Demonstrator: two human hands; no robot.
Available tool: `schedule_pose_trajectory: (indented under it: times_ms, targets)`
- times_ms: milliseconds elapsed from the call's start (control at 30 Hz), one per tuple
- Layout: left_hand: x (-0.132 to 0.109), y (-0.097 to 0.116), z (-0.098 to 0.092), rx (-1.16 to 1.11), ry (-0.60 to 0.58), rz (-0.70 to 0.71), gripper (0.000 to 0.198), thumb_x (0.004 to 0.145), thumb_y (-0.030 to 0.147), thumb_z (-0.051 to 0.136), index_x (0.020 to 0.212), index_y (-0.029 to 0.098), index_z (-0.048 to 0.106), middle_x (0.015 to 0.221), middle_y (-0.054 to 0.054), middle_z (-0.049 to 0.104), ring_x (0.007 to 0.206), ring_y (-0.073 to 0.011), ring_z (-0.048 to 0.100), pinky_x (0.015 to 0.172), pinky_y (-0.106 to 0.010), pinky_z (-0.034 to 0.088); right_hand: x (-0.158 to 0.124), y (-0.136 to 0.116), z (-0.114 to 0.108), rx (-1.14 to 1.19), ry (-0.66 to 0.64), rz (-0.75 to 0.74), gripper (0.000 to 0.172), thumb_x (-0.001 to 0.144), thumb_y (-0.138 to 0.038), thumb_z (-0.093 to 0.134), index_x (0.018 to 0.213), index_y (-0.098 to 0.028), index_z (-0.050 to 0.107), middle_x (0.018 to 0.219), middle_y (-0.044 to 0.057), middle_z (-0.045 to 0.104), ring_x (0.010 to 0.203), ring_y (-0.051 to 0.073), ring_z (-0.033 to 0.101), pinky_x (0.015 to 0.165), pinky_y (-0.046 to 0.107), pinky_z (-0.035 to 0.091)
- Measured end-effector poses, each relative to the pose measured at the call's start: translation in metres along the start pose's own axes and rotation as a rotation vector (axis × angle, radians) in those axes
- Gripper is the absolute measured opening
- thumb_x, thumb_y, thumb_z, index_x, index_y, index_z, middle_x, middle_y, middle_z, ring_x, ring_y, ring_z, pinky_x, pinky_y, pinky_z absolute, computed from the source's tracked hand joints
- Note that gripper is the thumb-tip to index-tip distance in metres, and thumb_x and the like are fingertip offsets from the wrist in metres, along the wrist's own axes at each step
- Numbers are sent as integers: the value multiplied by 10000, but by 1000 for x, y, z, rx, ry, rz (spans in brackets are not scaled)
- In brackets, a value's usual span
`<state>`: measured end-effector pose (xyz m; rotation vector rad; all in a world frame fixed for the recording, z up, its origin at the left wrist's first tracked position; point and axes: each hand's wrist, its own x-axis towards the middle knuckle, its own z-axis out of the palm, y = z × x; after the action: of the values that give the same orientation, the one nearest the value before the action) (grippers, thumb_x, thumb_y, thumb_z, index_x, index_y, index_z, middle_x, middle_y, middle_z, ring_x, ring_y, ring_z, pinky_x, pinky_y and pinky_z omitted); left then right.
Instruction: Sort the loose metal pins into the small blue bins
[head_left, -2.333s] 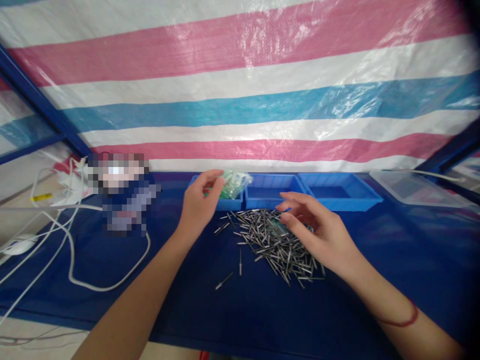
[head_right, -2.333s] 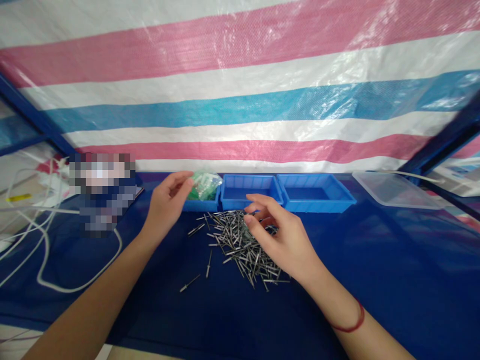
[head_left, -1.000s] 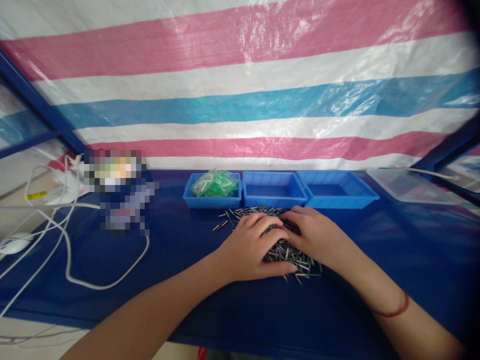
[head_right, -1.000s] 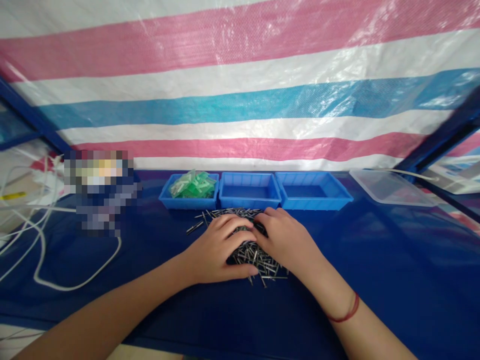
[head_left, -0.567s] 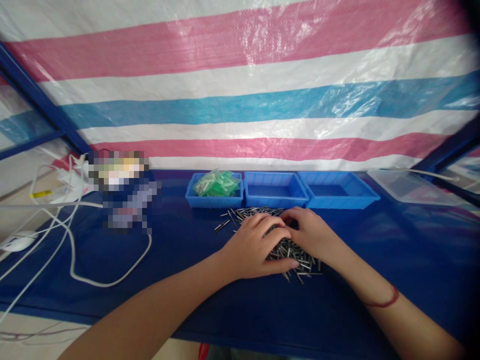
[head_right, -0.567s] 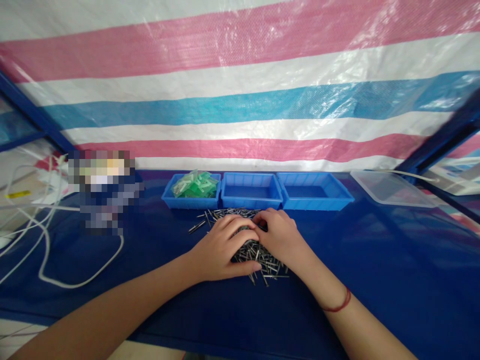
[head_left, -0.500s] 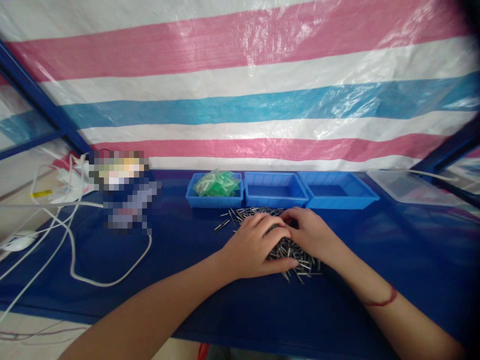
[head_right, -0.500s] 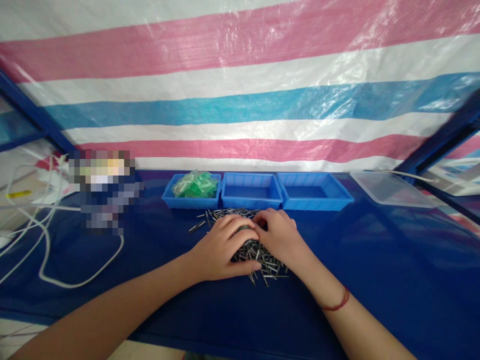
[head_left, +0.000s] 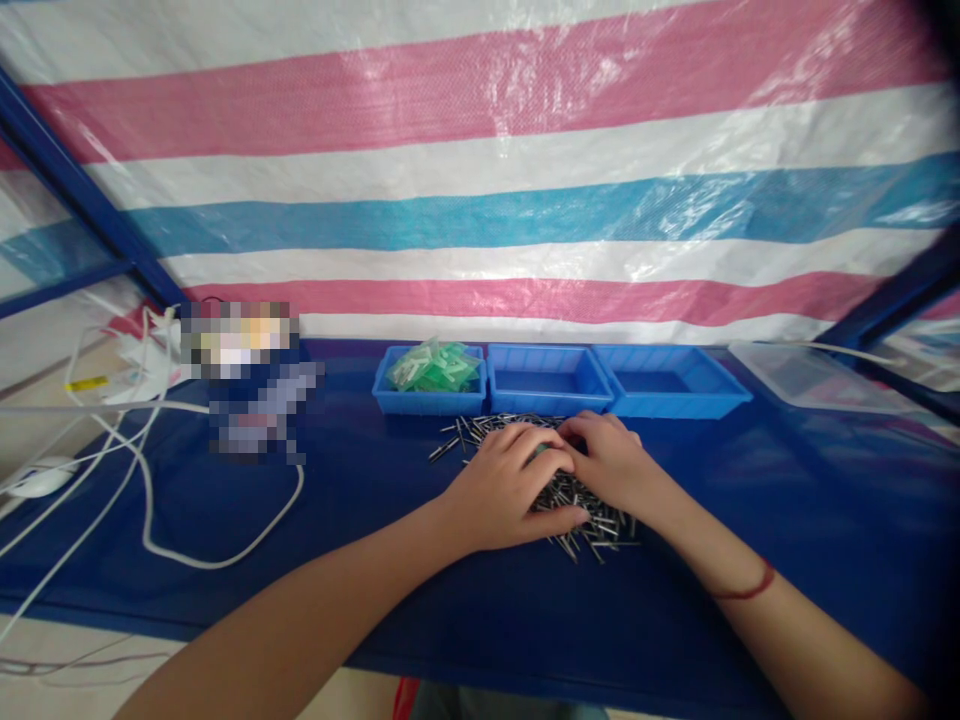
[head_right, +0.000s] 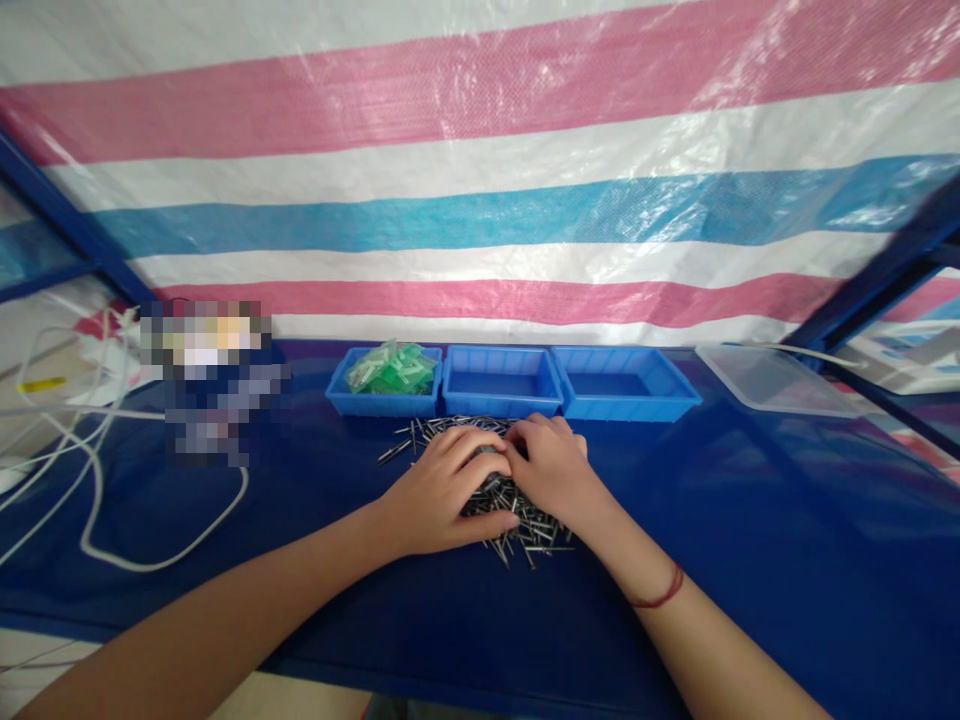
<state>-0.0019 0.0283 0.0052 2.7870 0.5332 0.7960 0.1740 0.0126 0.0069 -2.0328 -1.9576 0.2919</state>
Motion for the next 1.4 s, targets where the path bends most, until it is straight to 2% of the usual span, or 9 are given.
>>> schedule_pose_trajectory:
  times_ms: [167,300,433,533,700,833,1000,1167,1400]
  targets:
    - [-1,-3,-2,4,22,-53,432,885,510,490,1129,156,541,1220,-128,544,1160,-256,477,1027,-413,364,-1,5,-9,164,105,-107,232,865,-302,448,744,-195,614,811,54,638,834,223,573,749,341,399]
    - [0,-4,-8,-2,27,-111,436,896,481,489,1178,150,518,1232,-138,534,1163,-260,478,1028,-416,369,-7,7,-21,350,199,-148,199,901,-336,418,803,-210,536,704,10,593,637,169,556,632,297,419]
    - [1,-5,-12,-19,145,-193,423,916,404,483,1270,174,458,1260,-134,520,1198,-261,460,1039,-424,365,-14,6,-31,341,300,-187,170,923,-357,409,851,-223,485,666,-2,562,596,163,553,584,277,416]
    - [1,-8,-12,-86,233,-307,417,943,327,439,1333,184,399,1245,-125,534,1037,-210,565,951,-373,441,-17,3,-33,317,344,-260,153,933,-344,407,881,-220,479,687,1,565,584,151,556,577,265,423]
    - [2,-13,-15,-241,202,-419,266,932,353,468,1101,195,599,907,-36,653,723,-136,585,708,-253,465,-19,3,-31,304,329,-345,160,936,-347,426,929,-215,517,770,27,613,629,153,586,599,271,443]
    - [6,-12,-18,-322,193,-533,283,926,369,457,810,170,622,697,0,603,656,-128,555,626,-228,414,-17,1,-28,638,229,-252,203,903,-413,499,927,-220,556,799,24,618,615,138,577,573,265,475]
    - [6,-12,-21,-500,261,-640,280,926,392,436,822,170,570,652,24,541,628,-122,551,614,-222,415,-14,-3,-25,986,92,-140,278,823,-468,610,929,-212,600,725,9,620,618,137,602,557,257,514]
    - [7,-11,-25,-560,241,-646,276,910,412,465,811,176,571,638,27,535,595,-111,519,576,-215,393,-12,-2,-22,985,119,-135,283,838,-472,589,765,-199,592,626,2,565,550,120,540,517,254,489]
    - [13,-10,-24,-934,299,-749,370,900,497,457,820,153,565,701,1,604,475,-60,465,484,-198,364,-14,-5,-23,1033,137,-163,249,850,-436,592,905,-193,587,648,-7,616,435,86,524,395,219,448]
